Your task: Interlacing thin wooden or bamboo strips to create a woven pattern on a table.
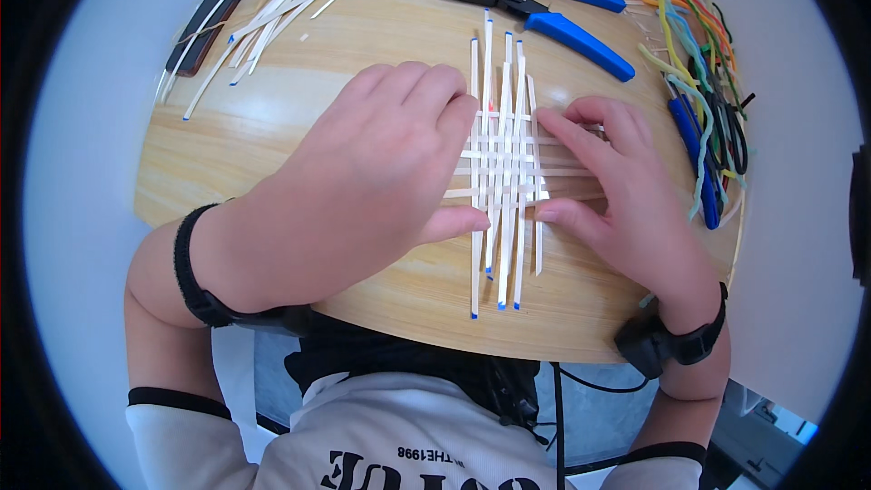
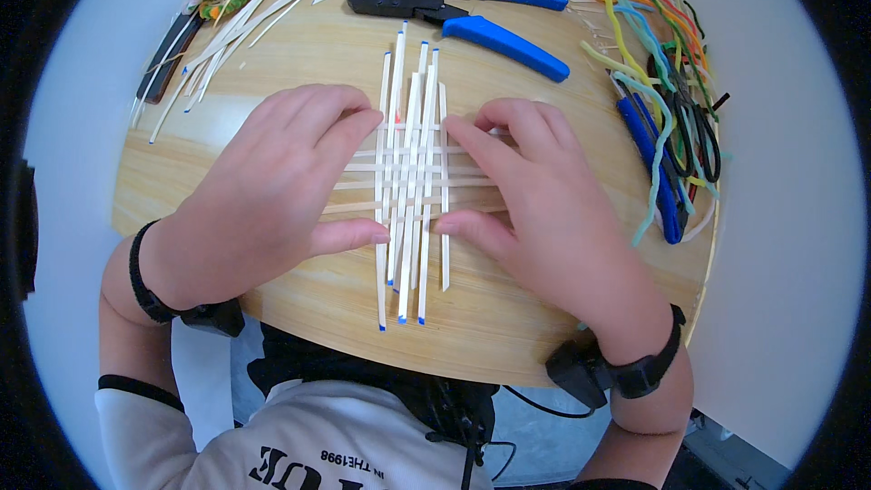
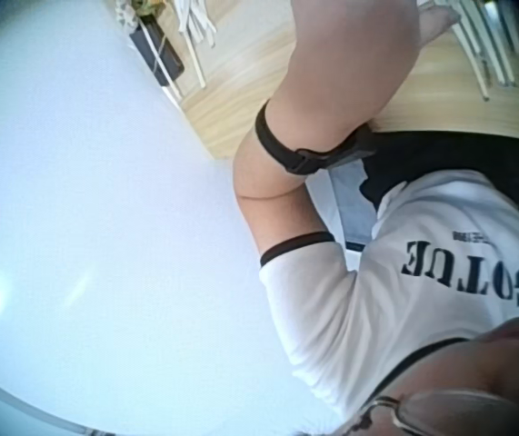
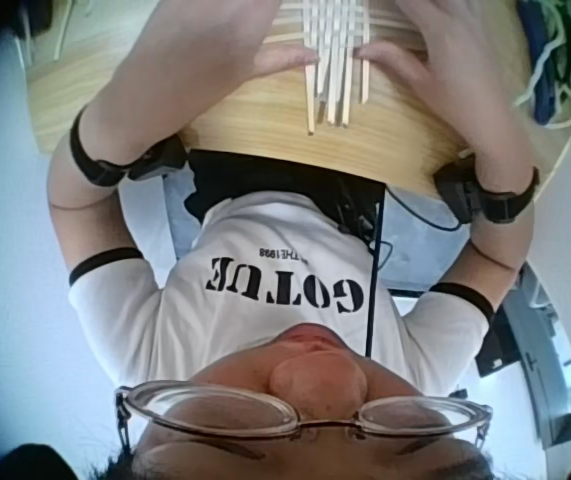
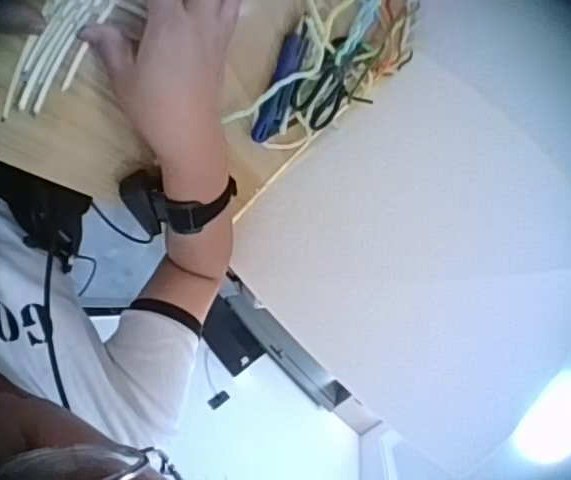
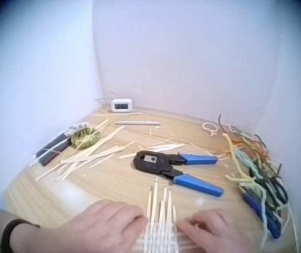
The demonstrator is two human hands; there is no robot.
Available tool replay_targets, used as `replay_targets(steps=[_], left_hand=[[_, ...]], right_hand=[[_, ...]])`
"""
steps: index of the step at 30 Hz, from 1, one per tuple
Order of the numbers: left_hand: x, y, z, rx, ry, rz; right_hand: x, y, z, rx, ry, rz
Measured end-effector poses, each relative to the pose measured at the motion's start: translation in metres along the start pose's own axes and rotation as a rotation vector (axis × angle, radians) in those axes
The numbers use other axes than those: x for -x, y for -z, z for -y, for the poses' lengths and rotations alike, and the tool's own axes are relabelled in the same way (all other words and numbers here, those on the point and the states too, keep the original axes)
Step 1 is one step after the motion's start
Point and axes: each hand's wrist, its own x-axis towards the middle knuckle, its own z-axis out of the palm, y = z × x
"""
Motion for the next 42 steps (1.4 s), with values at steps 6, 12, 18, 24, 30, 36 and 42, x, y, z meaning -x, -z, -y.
replay_targets(steps=[6, 12, 18, 24, 30, 36, 42], left_hand=[[-0.0005, 0.0065, 0.0045, 0.043, 0.018, 0.039], [-0.0016, 0.0047, 0.0043, 0.054, -0.007, 0.004], [-0.0001, 0.0074, 0.0054, 0.052, -0.014, 0.03], [-0.0013, 0.0068, 0.0048, 0.067, -0.01, 0.028], [-0.0015, 0.0063, 0.002, 0.051, -0.011, 0.055], [-0.0017, 0.0069, -0.0014, 0.034, -0.013, 0.059], [-0.0014, 0.0085, -0.0032, 0.037, -0.01, 0.072]], right_hand=[[0.0004, 0.0038, 0.002, -0.005, -0.009, 0.018], [0.0012, 0.0037, 0.0041, -0.006, -0.04, 0.01], [-0.0001, 0.003, 0.0051, 0.002, -0.026, 0.005], [0.0003, 0.0029, 0.0051, 0.001, -0.026, 0.005], [0.0004, 0.0032, 0.0063, 0.009, -0.022, 0.0], [0.0005, 0.0029, 0.0068, 0.018, -0.018, -0.004], [0.0007, 0.0035, 0.008, 0.025, -0.01, -0.001]])
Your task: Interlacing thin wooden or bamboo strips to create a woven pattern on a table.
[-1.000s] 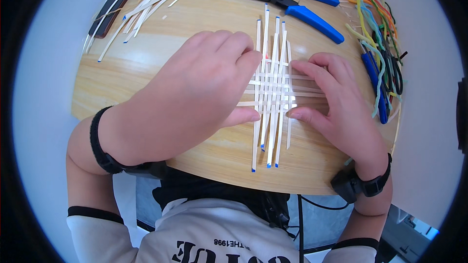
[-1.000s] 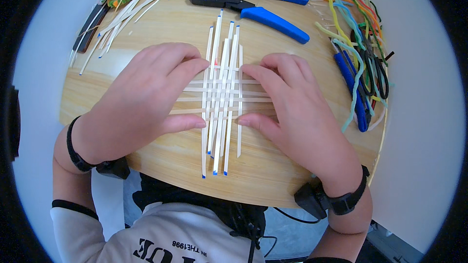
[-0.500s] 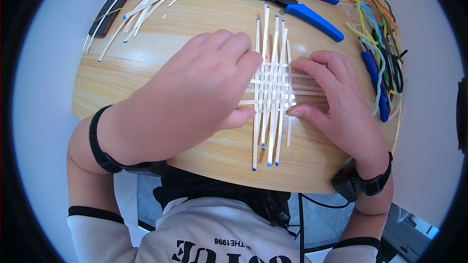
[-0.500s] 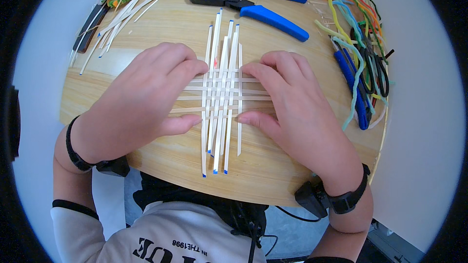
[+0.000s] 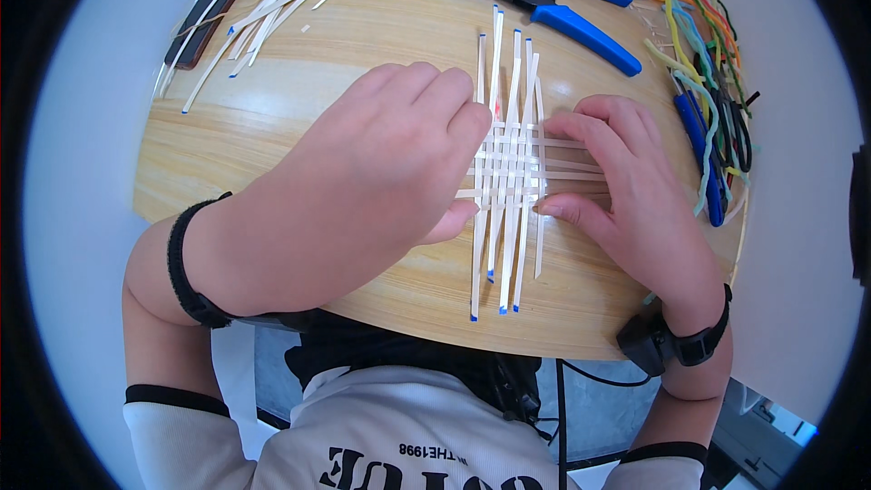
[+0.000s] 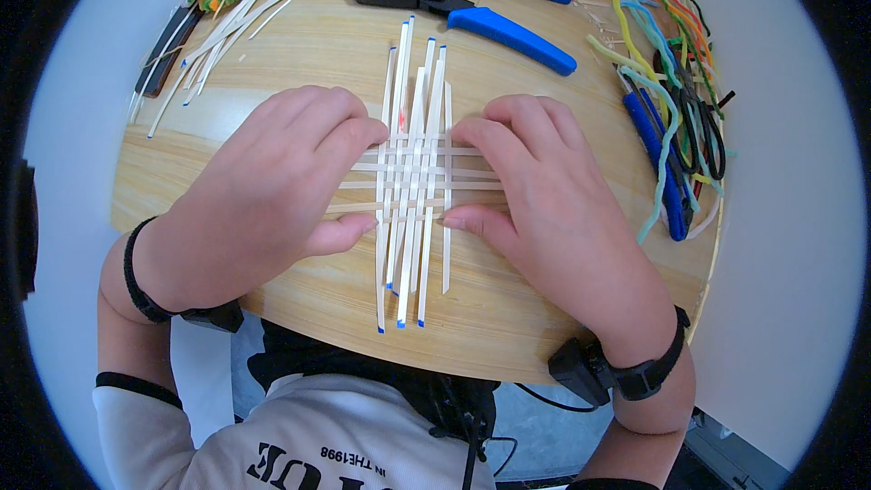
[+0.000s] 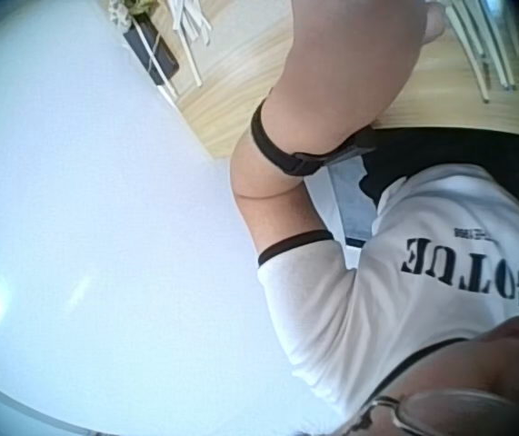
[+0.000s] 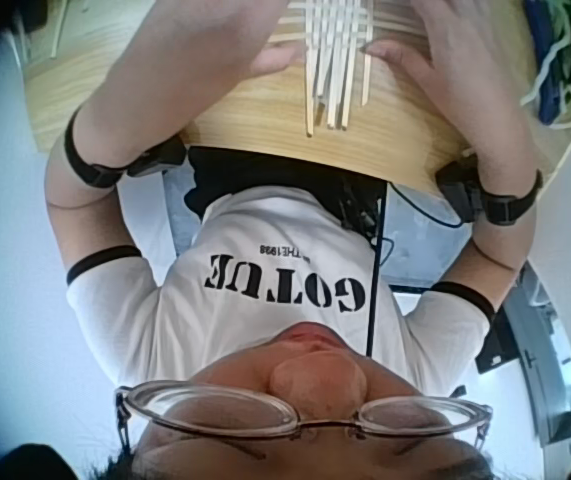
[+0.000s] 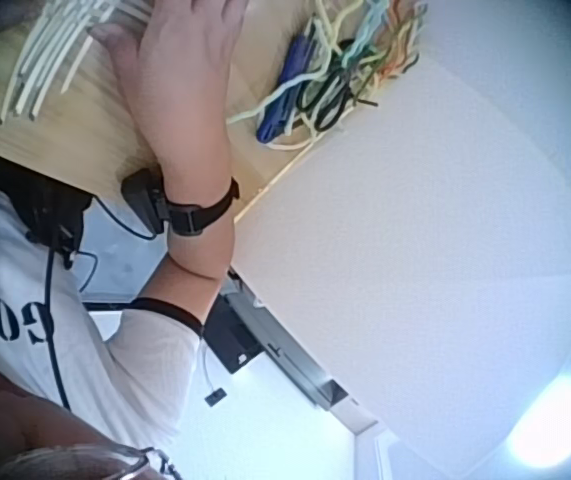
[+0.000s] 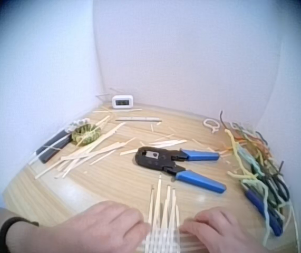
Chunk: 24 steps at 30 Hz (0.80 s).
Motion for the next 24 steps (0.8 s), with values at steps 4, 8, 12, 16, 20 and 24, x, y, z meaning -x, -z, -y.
replay_targets(steps=[4, 8, 12, 16, 20, 24], left_hand=[[-0.0003, 0.0006, -0.0007, -0.008, 0.003, 0.017], [-0.0001, -0.0008, -0.0014, -0.014, -0.004, 0.003], [0.0007, -0.0004, -0.0021, -0.011, -0.009, 0.003], [0.0011, -0.0003, -0.0028, -0.025, -0.012, 0.009], [0.0008, -0.0006, -0.002, -0.03, -0.02, 0.006], [0.0006, 0.0008, -0.0017, -0.046, -0.018, 0.016]], right_hand=[[-0.0004, 0.0005, 0.0012, 0.004, -0.005, 0.003], [-0.0004, 0.0006, 0.0018, 0.002, -0.002, 0.001], [0.0, 0.0006, 0.0027, 0.001, -0.004, -0.001], [0.0001, 0.0011, 0.0027, -0.001, -0.004, 0.007], [-0.0006, 0.0011, 0.0028, -0.002, -0.004, 0.006], [-0.0011, -0.0004, 0.0009, -0.002, 0.004, -0.001]])
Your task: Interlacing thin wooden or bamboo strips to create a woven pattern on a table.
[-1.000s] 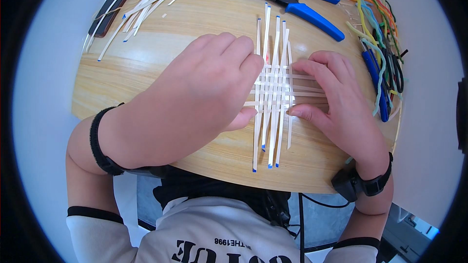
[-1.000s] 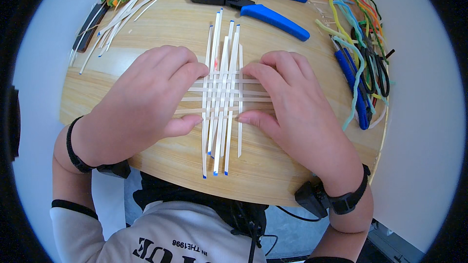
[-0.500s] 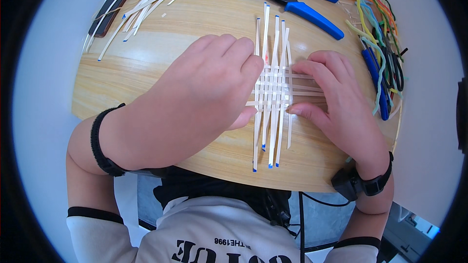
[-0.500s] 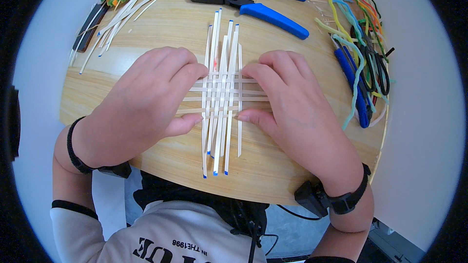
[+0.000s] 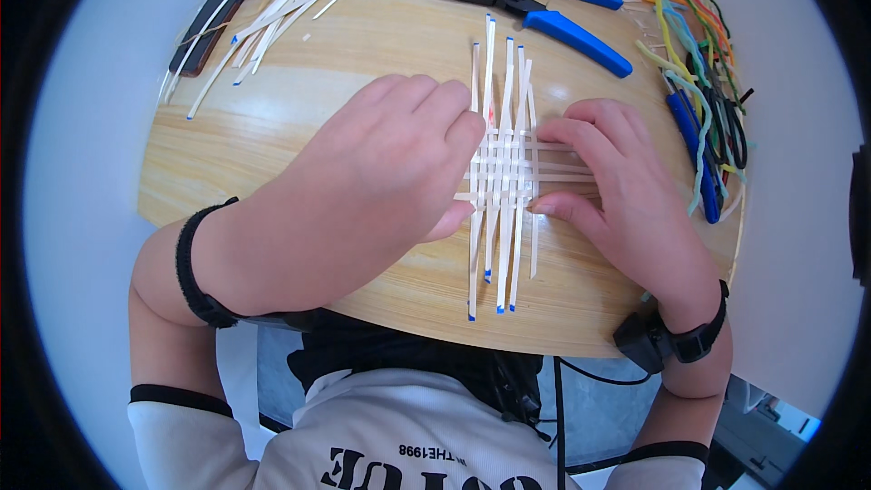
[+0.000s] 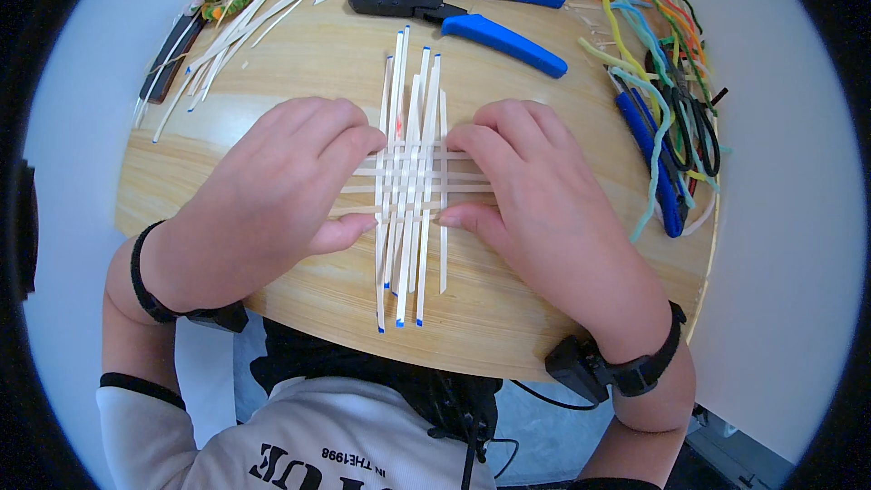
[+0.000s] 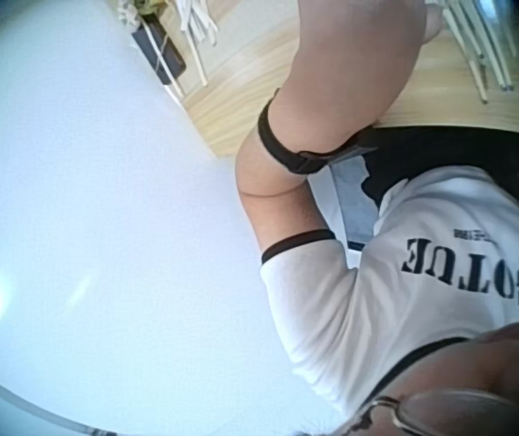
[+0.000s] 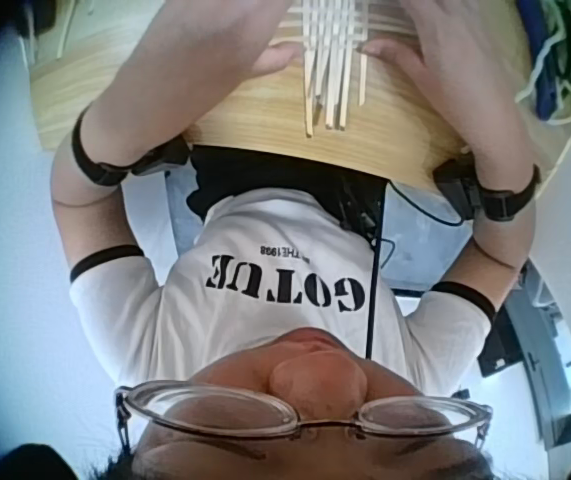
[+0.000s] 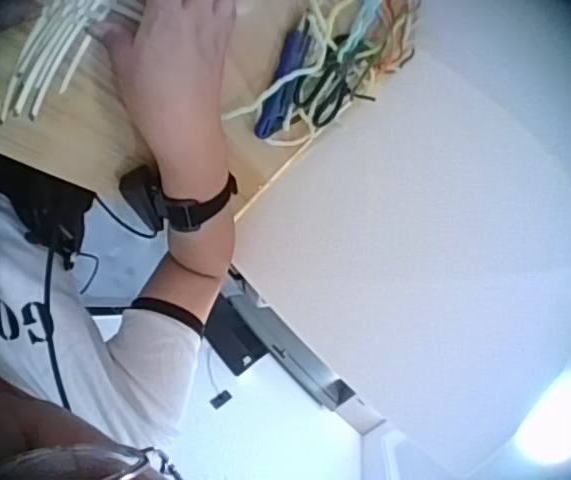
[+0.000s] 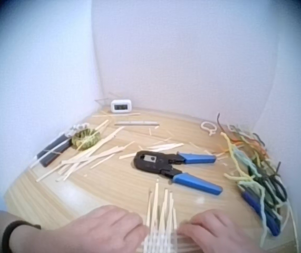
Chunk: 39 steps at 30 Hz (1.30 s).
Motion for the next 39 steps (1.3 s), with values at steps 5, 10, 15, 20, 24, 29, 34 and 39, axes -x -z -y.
replay_targets(steps=[5, 10, 15, 20, 24, 29, 34, 39], left_hand=[[-0.001, -0.001, 0.003, 0.025, -0.014, -0.02], [-0.001, -0.002, 0.013, 0.087, -0.03, -0.045], [-0.003, 0.008, 0.026, 0.19, 0.003, -0.081], [-0.006, 0.048, 0.125, 0.017, 0.466, -0.678], [0.013, 0.045, 0.172, -0.045, 0.642, -0.502], [0.01, 0.024, 0.202, -0.148, 0.517, -0.361], [0.018, 0.015, 0.235, -0.218, 0.596, -0.349], [0.012, 0.01, 0.243, -0.153, 0.559, -0.393]], right_hand=[[0.0, -0.002, -0.002, 0.016, 0.018, -0.03], [0.002, 0.002, 0.0, -0.027, 0.042, -0.025], [0.005, 0.003, 0.0, -0.077, 0.023, -0.045], [0.006, 0.0, -0.001, -0.094, -0.017, -0.058], [0.004, 0.001, 0.0, -0.106, -0.045, -0.022], [0.005, 0.001, -0.003, -0.095, -0.021, -0.015], [0.004, 0.003, -0.001, -0.083, -0.003, -0.006], [0.005, 0.003, -0.003, -0.073, -0.007, -0.003]])
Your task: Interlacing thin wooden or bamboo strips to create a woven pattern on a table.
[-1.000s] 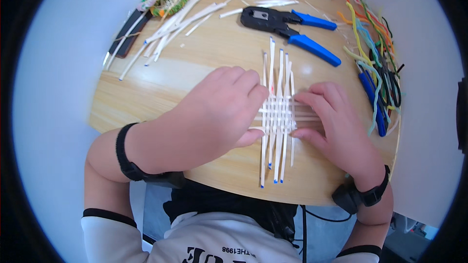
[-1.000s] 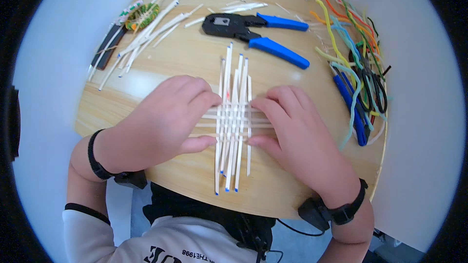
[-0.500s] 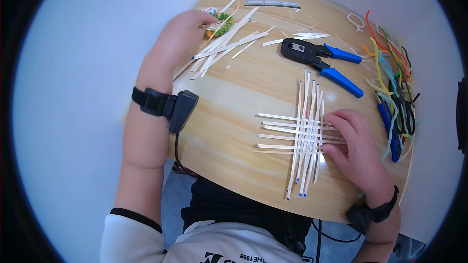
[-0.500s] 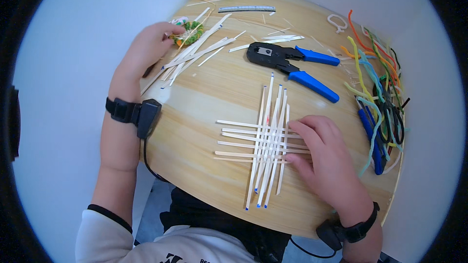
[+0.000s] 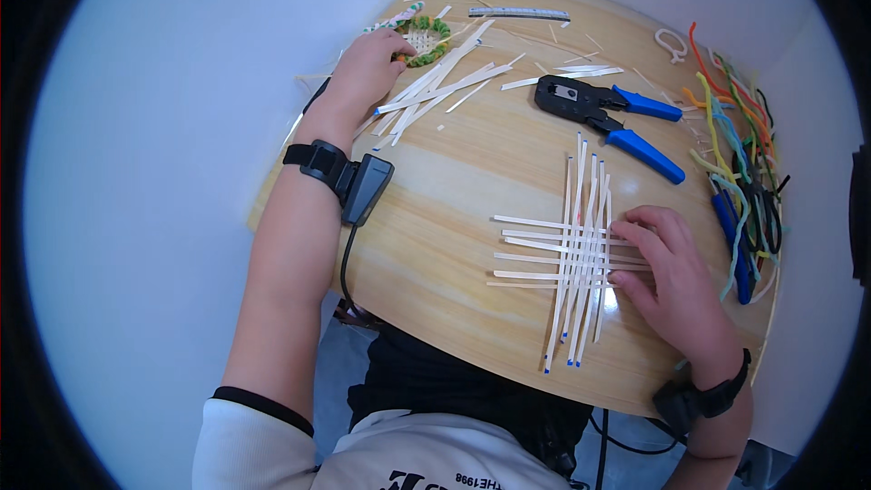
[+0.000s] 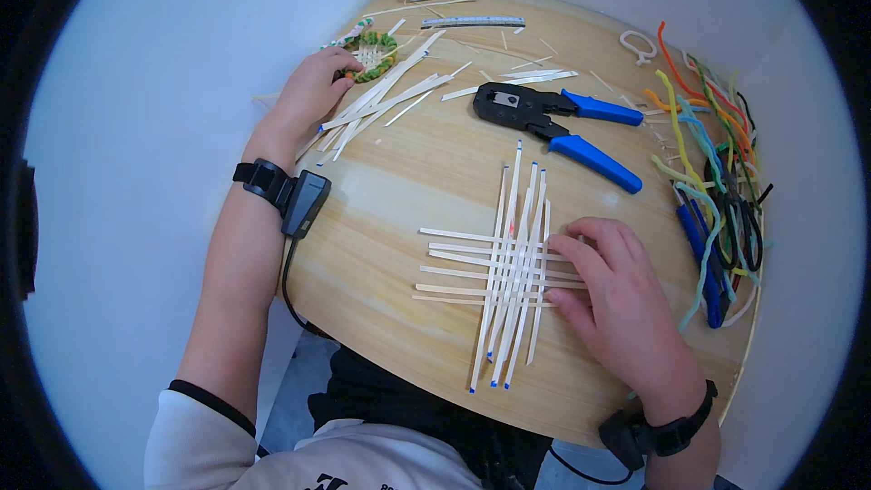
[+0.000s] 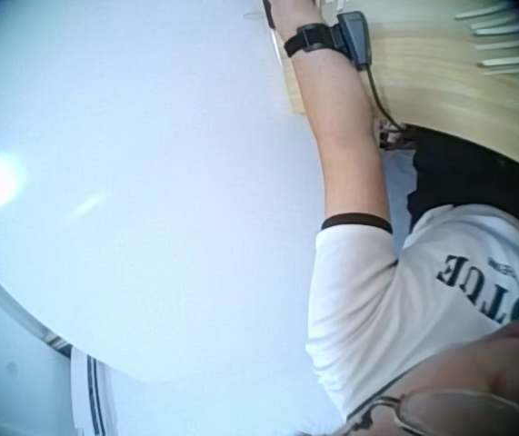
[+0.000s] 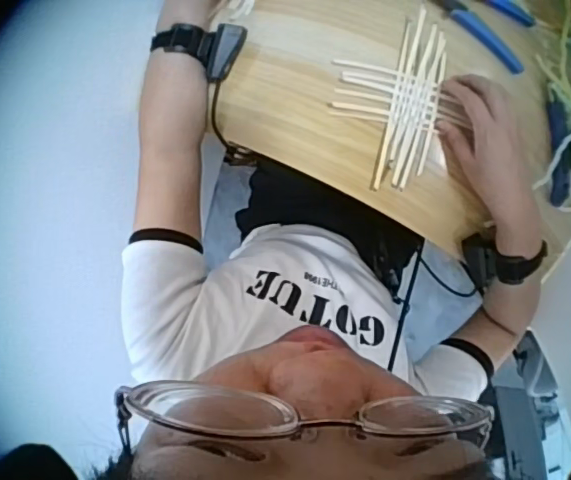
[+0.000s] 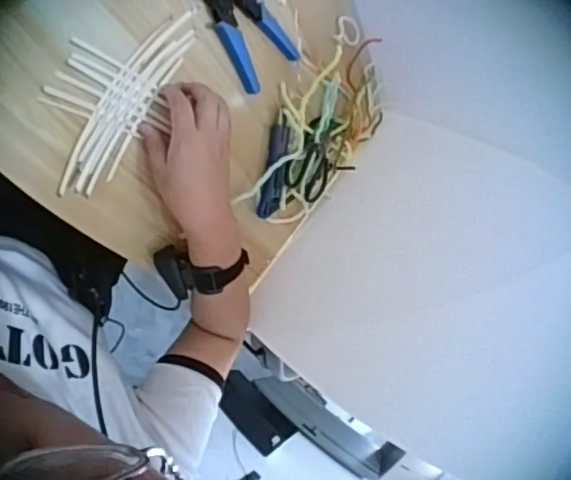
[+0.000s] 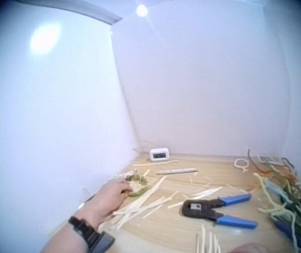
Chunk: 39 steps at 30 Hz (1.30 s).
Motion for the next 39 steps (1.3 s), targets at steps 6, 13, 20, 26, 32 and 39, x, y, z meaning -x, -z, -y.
replay_targets(steps=[6, 13, 20, 26, 32, 39], left_hand=[[-0.001, 0.001, -0.022, 0.117, 0.207, -0.187], [0.004, 0.026, -0.083, 0.763, 0.129, -0.379], [0.087, 0.074, -0.203, 1.542, 0.096, 0.461], [0.088, 0.064, -0.21, 1.486, 0.168, 0.83], [0.091, 0.049, -0.209, 1.384, 0.077, 0.712], [0.092, 0.052, -0.206, 1.564, 0.118, 0.818]], right_hand=[[-0.001, 0.001, 0.002, 0.011, -0.004, 0.013], [0.005, 0.0, -0.002, -0.003, 0.01, -0.12], [0.019, 0.019, 0.013, -0.628, -0.013, -0.367], [0.02, 0.015, 0.026, -1.069, -0.166, -0.139], [0.015, 0.014, 0.021, -1.227, -0.464, -0.114], [0.016, 0.01, 0.016, -1.248, -0.41, -0.125]])
